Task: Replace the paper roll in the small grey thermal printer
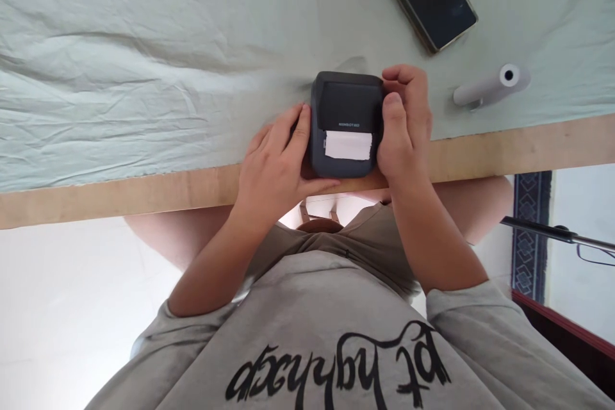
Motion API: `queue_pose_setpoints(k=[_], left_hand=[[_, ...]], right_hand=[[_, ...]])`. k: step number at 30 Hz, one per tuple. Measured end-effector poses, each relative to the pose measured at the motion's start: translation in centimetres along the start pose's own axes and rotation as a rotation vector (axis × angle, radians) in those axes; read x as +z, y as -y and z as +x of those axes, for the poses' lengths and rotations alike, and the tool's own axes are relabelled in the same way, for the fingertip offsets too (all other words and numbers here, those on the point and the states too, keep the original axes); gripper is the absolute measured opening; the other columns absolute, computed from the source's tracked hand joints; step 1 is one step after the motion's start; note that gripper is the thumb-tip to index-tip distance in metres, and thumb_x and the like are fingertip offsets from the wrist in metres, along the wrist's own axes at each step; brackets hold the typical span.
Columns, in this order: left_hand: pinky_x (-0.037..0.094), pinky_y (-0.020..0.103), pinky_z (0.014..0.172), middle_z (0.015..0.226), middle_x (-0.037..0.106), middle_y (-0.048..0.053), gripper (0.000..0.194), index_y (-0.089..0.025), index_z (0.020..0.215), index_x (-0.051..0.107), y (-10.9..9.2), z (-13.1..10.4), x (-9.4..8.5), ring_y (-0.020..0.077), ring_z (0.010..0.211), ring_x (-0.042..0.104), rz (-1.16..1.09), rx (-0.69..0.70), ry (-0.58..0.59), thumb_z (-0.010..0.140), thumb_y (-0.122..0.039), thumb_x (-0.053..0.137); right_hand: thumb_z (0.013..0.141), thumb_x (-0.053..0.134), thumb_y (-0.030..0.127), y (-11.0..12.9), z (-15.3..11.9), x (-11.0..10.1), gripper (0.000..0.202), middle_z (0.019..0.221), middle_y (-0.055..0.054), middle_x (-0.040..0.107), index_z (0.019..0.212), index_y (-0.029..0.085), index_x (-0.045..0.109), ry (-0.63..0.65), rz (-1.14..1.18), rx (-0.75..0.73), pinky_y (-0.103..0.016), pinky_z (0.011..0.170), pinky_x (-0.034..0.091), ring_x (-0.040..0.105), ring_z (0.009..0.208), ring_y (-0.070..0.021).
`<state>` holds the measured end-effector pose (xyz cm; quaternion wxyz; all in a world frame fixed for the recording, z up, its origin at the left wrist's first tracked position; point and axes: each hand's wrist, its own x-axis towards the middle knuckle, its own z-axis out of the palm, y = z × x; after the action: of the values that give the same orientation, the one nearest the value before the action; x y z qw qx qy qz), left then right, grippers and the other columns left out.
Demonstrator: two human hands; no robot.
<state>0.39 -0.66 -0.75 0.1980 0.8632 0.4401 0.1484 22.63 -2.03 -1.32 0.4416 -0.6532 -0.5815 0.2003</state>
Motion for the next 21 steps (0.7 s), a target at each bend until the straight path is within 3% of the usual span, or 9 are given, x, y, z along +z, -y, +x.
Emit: queue_pose_setpoints(k=[7, 14, 21], left_hand=[[0.04, 0.05, 0.126, 0.164, 0.047, 0.018, 0.105, -0.019, 0.165, 0.036, -0.05, 0.07, -0.07, 0.04, 0.15, 0.049, -0.021, 0.004, -0.009, 0.085, -0.081, 0.067], [0.045, 0.051, 0.121, 0.158, 0.053, 0.017, 0.104, -0.022, 0.163, 0.039, -0.04, 0.17, 0.01, 0.0395, 0.144, 0.054, -0.048, -0.032, -0.026, 0.083, -0.079, 0.072], [0.046, 0.052, 0.118, 0.151, 0.058, 0.018, 0.101, -0.021, 0.155, 0.051, -0.2, 0.39, 0.03, 0.0395, 0.138, 0.058, -0.049, -0.051, -0.064, 0.077, -0.081, 0.076]], right_hand=[[0.105, 0.033, 0.063, -0.29, 0.11, -0.14, 0.041, 0.12, -0.003, 0.067, 0.127, 0.034, 0.05, 0.024, 0.012, -0.009, -0.049, 0.106, 0.055, 0.068, 0.121, -0.0235], [0.097, 0.041, 0.075, 0.44, -0.06, -0.65, 0.056, 0.125, -0.004, 0.069, 0.135, 0.033, 0.045, 0.13, 0.089, -0.046, -0.046, 0.103, 0.057, 0.07, 0.114, -0.0238], [0.096, 0.042, 0.076, 0.39, 0.17, -0.78, 0.058, 0.127, -0.004, 0.07, 0.134, 0.033, 0.044, 0.15, 0.117, -0.053, -0.048, 0.102, 0.058, 0.072, 0.113, -0.0238]])
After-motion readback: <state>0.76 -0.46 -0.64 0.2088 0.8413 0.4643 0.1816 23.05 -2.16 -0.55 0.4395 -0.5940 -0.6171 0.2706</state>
